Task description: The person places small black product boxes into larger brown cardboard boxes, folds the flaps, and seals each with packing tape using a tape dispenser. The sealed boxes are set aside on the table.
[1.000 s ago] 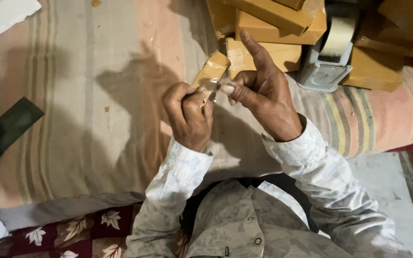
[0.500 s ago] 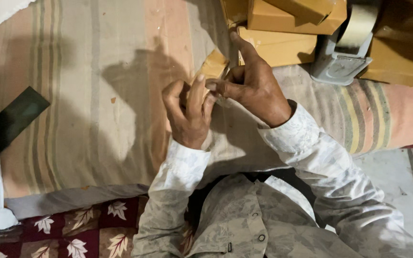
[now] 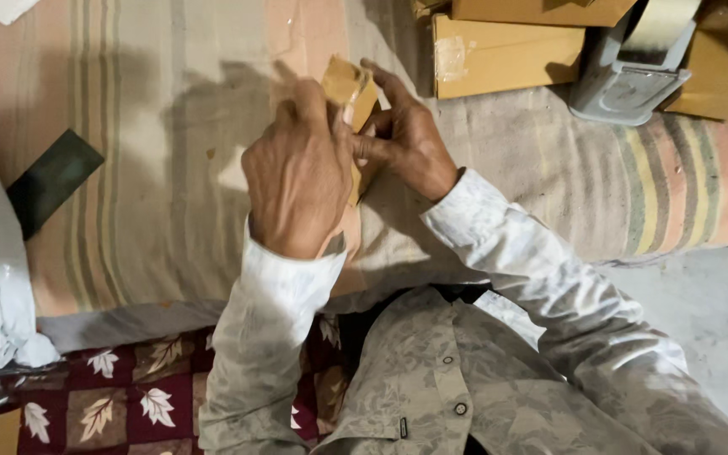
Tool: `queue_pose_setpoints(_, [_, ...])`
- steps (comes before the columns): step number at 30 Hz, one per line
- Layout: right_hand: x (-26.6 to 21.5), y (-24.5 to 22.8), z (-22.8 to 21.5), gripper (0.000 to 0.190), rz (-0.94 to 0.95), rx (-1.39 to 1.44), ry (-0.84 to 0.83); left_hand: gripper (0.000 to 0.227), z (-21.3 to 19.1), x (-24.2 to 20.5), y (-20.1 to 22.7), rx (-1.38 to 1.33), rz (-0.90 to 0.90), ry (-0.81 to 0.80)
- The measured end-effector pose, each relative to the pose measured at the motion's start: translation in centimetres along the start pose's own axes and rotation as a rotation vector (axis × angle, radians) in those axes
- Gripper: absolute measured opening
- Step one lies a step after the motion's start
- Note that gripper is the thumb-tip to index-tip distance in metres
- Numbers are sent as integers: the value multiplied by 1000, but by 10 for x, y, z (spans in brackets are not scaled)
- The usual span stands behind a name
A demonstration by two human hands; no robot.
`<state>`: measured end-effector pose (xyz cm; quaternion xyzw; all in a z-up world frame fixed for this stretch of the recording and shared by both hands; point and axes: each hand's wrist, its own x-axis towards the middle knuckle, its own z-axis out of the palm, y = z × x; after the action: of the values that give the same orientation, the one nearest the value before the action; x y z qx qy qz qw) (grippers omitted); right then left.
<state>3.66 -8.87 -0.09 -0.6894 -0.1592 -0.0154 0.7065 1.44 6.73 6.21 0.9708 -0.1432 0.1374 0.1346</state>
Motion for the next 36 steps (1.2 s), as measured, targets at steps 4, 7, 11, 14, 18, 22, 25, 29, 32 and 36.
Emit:
queue_pose_setpoints(4, [-16,19,11,106,362,477,125,42,25,18,-19,44,70,220])
queue_pose_setpoints(7, [-33,51,1,89,253,-338,113,62,32,11,-54,-18,-60,109])
queue_pose_setpoints(11, [-51,76,-5,72,-131,-521,268,32,45,-4,-90,-441,13,404])
queue_pose_setpoints(14, [-55,75,-9,78,-73,-110,286,49,86,-26,-89,-880,-321,360])
queue_pose_setpoints(18, [-47,69,-25,80,323,-52,226,54,143,-38,-77,-1066,-434,374])
queue_pose_setpoints(22, [-54,77,-33,72,217,34,227,54,158,-43,-80,-929,-419,310])
queue_pose_setpoints(25, [-51,85,-42,60,122,-175,211,52,149,-38,-86,-783,-443,213])
queue_pose_setpoints(29, [-36,85,-65,61,168,-456,230,53,146,-27,-85,-718,-314,92])
queue_pose_setpoints(32, [-33,78,-72,60,129,-400,219,47,149,-16,-88,-773,-339,-29])
queue_pose_setpoints(36, [-38,75,-77,46,-15,-554,277,31,171,5,-71,-676,-192,49])
